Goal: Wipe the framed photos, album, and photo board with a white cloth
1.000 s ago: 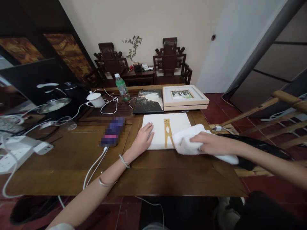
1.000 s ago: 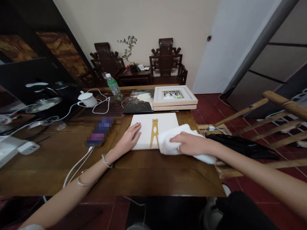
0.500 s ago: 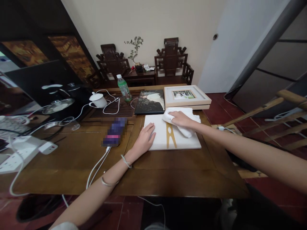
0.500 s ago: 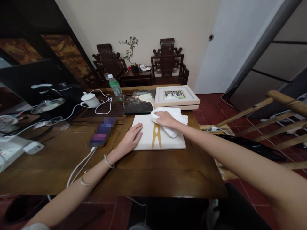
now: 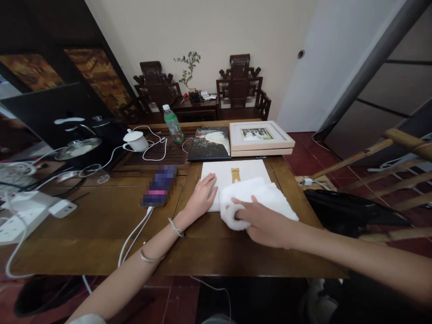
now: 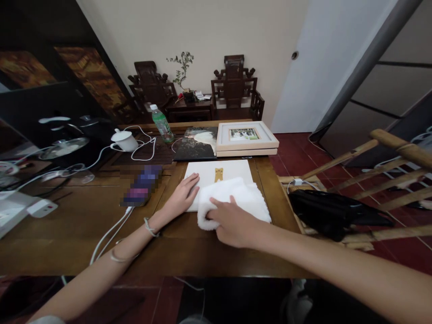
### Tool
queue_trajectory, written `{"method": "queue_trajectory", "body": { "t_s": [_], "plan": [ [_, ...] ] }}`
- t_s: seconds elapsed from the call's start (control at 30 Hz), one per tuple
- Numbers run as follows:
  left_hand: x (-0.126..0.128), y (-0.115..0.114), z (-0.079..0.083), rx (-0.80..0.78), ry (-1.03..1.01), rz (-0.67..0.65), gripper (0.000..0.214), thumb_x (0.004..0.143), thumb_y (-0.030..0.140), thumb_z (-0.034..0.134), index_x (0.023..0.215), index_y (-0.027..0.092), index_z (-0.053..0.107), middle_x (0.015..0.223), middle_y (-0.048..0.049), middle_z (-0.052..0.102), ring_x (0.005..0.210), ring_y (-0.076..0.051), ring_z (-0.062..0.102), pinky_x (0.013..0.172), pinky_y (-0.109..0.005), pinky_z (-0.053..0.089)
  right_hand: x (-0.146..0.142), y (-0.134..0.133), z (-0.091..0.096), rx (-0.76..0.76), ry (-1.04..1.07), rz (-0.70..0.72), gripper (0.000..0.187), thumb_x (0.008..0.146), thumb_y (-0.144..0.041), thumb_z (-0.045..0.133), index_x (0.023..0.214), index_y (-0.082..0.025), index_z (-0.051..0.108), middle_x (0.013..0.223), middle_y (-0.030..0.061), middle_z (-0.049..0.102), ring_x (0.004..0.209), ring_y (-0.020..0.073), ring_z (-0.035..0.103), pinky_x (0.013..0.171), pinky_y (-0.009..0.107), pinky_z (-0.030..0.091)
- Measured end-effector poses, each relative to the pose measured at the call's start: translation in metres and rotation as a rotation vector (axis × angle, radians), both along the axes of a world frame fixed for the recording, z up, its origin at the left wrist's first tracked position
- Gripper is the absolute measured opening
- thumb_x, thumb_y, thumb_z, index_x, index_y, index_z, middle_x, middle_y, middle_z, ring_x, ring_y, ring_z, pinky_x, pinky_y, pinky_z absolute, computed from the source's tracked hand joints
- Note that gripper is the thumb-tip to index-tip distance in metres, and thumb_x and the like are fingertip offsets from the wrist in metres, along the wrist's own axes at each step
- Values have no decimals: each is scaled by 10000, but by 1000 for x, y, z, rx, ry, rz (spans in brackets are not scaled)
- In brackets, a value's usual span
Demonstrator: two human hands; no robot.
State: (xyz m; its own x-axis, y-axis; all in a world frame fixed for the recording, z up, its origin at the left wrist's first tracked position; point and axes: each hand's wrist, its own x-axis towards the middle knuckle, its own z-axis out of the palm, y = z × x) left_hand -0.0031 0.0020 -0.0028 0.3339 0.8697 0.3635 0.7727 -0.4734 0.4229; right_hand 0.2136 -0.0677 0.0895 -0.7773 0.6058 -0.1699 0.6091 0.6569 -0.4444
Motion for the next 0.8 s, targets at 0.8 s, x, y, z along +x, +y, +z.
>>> {"method": "queue_trajectory", "body": {
  "t_s": [0.8],
  "plan": [
    [-1,0,0,-18,-12,-11,387,904,232,394,1263,127,497,1365,-158,468,1302,-276,387,1074,-519,299,-31,121,4,191,-28,-148,317,734,-95,405,962,-149,618,955,119,661,869,241,576,710,293,380]
  ]
}}
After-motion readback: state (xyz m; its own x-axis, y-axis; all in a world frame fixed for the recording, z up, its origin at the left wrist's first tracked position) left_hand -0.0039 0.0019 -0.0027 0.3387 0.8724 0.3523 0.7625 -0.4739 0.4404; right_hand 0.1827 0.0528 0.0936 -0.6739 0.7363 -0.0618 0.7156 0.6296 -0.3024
